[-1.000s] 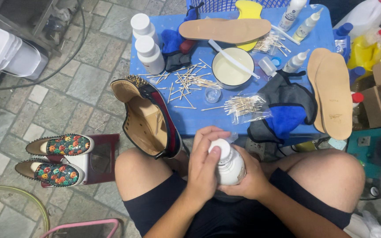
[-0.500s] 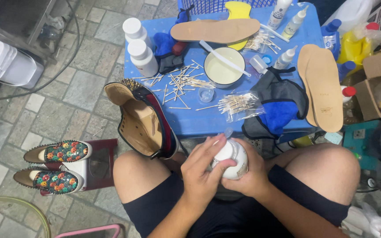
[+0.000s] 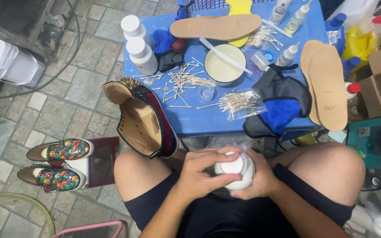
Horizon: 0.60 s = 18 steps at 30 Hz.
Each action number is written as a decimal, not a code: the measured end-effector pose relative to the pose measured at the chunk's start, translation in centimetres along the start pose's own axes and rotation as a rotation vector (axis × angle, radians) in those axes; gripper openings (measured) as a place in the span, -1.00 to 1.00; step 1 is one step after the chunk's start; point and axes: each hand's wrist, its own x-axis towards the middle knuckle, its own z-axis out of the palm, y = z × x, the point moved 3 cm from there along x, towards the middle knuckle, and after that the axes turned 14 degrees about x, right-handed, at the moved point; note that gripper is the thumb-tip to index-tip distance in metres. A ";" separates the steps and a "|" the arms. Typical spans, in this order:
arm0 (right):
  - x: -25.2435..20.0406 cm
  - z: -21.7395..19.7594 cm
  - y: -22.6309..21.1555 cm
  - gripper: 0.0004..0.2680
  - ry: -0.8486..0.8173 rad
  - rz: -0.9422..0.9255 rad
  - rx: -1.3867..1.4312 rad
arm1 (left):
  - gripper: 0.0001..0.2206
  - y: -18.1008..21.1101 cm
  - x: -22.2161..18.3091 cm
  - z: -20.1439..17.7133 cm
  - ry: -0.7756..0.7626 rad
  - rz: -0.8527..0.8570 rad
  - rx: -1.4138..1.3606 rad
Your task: The person pours liquid into a small container and uses a cotton swab to apply the substance along the edges of a shoe's sole and upper.
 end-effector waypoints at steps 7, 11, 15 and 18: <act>0.5 3.0 0.0 -0.41 0.131 0.048 -0.412 | -0.82 2.5 -0.2 0.8 0.202 -0.122 0.297; 1.9 1.5 -1.5 -0.42 -0.157 0.004 -0.271 | -0.92 1.5 0.8 -0.3 -0.106 0.124 0.009; 1.6 1.8 -2.3 -0.31 -0.128 -0.006 -0.132 | -0.92 1.1 1.9 -0.7 -0.314 0.204 -0.137; 0.6 3.4 -0.7 -0.42 0.135 0.178 0.140 | -0.67 2.4 0.9 0.4 0.229 -0.083 0.414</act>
